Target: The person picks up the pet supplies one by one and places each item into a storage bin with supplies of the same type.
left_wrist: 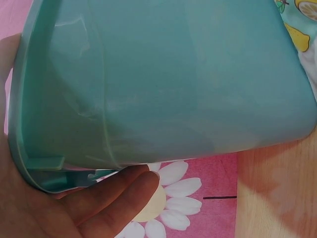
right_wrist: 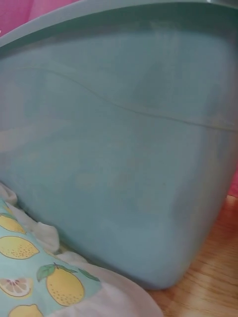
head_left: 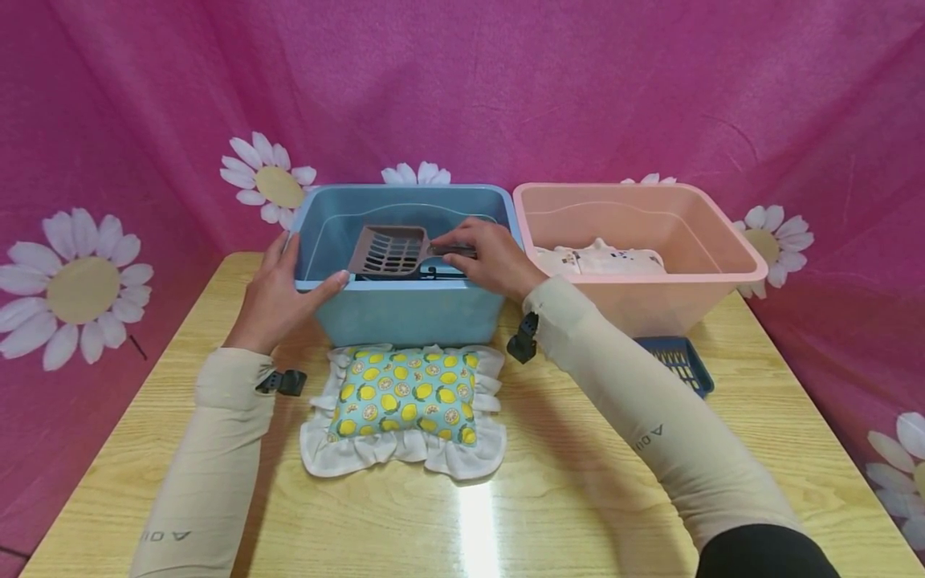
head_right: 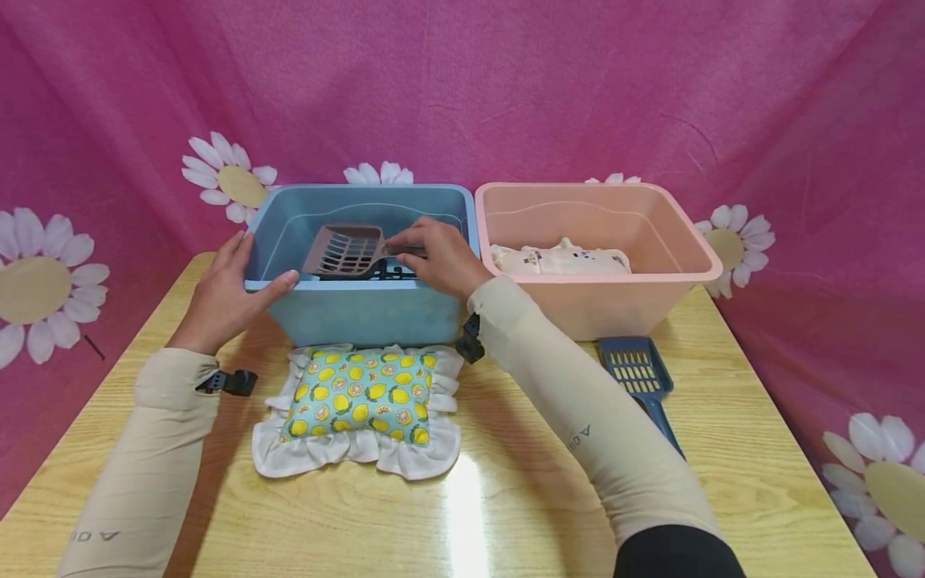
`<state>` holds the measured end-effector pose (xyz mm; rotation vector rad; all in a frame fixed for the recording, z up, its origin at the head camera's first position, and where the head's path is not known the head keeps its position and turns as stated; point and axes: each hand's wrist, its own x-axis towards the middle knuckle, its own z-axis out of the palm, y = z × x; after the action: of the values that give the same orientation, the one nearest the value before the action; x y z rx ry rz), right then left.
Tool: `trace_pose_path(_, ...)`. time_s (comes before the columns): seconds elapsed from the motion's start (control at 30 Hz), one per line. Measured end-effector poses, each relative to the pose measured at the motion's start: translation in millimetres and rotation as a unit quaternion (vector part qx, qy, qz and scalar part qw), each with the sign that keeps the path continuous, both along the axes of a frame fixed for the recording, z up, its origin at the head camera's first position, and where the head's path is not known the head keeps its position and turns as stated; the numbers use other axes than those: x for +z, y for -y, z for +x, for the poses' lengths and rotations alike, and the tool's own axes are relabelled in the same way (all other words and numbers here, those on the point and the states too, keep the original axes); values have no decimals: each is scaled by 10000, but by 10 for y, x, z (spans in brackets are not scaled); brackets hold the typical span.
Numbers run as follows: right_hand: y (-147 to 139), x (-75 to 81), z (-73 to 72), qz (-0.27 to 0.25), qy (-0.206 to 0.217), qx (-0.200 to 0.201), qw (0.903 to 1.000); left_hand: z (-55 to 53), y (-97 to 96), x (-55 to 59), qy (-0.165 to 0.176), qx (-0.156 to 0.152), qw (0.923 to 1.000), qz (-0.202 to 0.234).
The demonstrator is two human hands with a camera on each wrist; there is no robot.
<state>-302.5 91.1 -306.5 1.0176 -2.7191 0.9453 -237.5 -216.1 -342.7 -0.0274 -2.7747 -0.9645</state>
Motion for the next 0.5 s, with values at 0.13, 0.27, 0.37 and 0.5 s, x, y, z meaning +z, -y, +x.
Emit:
trace_pose_path(0.13, 1, -3, 0, 75, -26, 98, 9999, 1, -2, 0, -18, -23, 10000, 11)
trace_pose_path(0.27, 5, -10, -4, 116, -65, 197, 9997, 4, 0, 8, -41, -31, 10000, -9)
trace_pose_path(0.37, 2, -15, -12, 157, -180, 261, 9994, -1, 5, 10, -51, -56, 10000, -18)
trace_pose_path(0.5, 2, -18, -21, 192, -268, 337, 9989, -6, 7, 9, -41, -81, 10000, -8)
